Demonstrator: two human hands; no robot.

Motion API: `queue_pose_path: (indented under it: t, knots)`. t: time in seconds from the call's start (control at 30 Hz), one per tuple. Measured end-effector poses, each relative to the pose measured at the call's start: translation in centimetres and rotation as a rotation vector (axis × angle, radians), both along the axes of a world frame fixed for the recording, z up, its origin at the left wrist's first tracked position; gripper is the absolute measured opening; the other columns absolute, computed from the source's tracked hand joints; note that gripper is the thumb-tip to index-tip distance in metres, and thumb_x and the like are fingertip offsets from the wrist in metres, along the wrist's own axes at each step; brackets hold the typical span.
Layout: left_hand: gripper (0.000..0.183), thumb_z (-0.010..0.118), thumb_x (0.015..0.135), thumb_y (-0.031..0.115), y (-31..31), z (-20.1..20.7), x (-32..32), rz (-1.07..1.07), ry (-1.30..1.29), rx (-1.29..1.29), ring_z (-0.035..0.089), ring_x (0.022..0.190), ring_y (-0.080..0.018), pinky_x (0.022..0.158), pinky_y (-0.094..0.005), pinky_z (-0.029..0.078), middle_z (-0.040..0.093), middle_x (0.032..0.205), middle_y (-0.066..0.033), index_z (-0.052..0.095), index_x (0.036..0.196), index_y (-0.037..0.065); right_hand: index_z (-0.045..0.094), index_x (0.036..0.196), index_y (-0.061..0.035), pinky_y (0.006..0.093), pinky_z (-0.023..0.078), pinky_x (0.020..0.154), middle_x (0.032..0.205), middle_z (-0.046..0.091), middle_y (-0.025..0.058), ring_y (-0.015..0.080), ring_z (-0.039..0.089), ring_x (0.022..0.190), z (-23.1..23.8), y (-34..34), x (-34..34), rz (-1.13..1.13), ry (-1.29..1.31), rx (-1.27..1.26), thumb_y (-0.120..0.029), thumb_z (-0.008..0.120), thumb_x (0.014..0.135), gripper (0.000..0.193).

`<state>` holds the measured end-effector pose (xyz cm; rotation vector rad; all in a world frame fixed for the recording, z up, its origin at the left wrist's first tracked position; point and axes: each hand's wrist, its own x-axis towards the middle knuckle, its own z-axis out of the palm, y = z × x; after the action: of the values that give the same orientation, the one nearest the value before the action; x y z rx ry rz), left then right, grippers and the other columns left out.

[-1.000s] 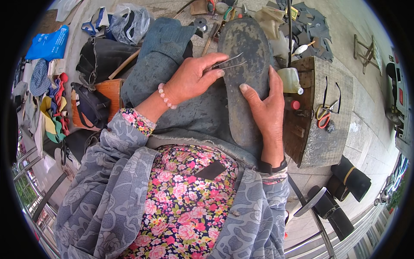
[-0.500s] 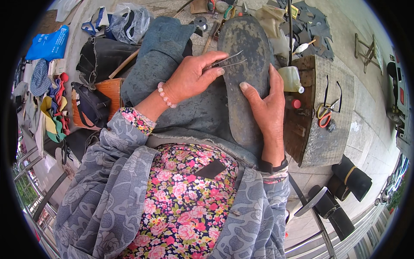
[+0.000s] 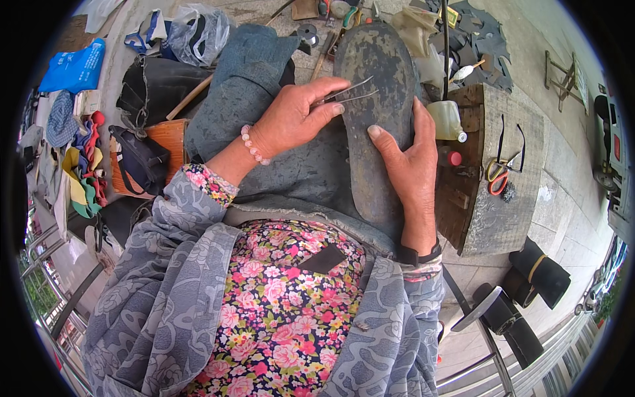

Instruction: Repairing a shoe sole by using tweezers to position material and stitching it with a manual hand-cranked sewing machine.

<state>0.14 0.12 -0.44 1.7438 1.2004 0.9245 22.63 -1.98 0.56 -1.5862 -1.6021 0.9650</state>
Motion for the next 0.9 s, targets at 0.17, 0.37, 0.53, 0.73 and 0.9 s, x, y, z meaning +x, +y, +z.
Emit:
queue_pose_path:
  t: [0.17,0.37,0.53,0.73,0.9]
  knots:
    - [0.038,0.064,0.091,0.013,-0.01,0.20,-0.05,-0.001,0.013,0.003,0.045,0.059,-0.0050,0.054,-0.0252,0.042,0.056,0.066,-0.0017,0.059,0.127,0.002,0.042,0.139,0.0060,0.0370,0.038,0.106,0.134,0.051,0.0210,0.0300,0.051,0.124,-0.30,0.02,0.10,-0.004,0.015,-0.006,-0.028,0.079,0.079,0.078]
    - [0.038,0.064,0.092,0.013,-0.01,0.44,-0.11,-0.006,0.022,0.004,0.045,0.058,-0.0055,0.053,-0.0254,0.041,0.056,0.065,-0.0019,0.059,0.127,0.002,0.042,0.139,0.0065,0.0370,0.038,0.106,0.134,0.051,0.0213,0.0296,0.051,0.125,-0.31,-0.01,0.16,-0.003,0.003,-0.004,-0.029,0.078,0.079,0.078]
    - [0.038,0.064,0.092,0.014,-0.02,0.35,-0.14,-0.005,0.015,0.003,0.045,0.058,-0.0056,0.053,-0.0257,0.041,0.055,0.065,-0.0024,0.059,0.127,0.002,0.043,0.139,0.0064,0.0370,0.038,0.106,0.134,0.051,0.0211,0.0296,0.051,0.125,-0.18,0.07,0.05,0.002,0.016,-0.016,-0.029,0.078,0.080,0.078]
    - [0.038,0.064,0.092,0.014,-0.02,0.32,-0.11,-0.006,0.029,0.010,0.046,0.058,-0.0056,0.054,-0.0258,0.042,0.056,0.066,-0.0022,0.059,0.127,0.002,0.043,0.139,0.0054,0.0372,0.038,0.106,0.133,0.051,0.0209,0.0297,0.051,0.124,-0.45,0.05,0.25,0.007,0.026,-0.004,-0.030,0.078,0.080,0.078]
    - [0.038,0.064,0.092,0.015,-0.02,0.30,-0.11,-0.007,0.026,0.009,0.047,0.059,-0.0055,0.054,-0.0256,0.043,0.059,0.068,-0.0026,0.059,0.128,0.001,0.043,0.139,0.0052,0.0377,0.038,0.106,0.134,0.051,0.0208,0.0297,0.051,0.124,-0.37,0.00,0.21,-0.006,0.019,-0.020,-0.030,0.078,0.080,0.078]
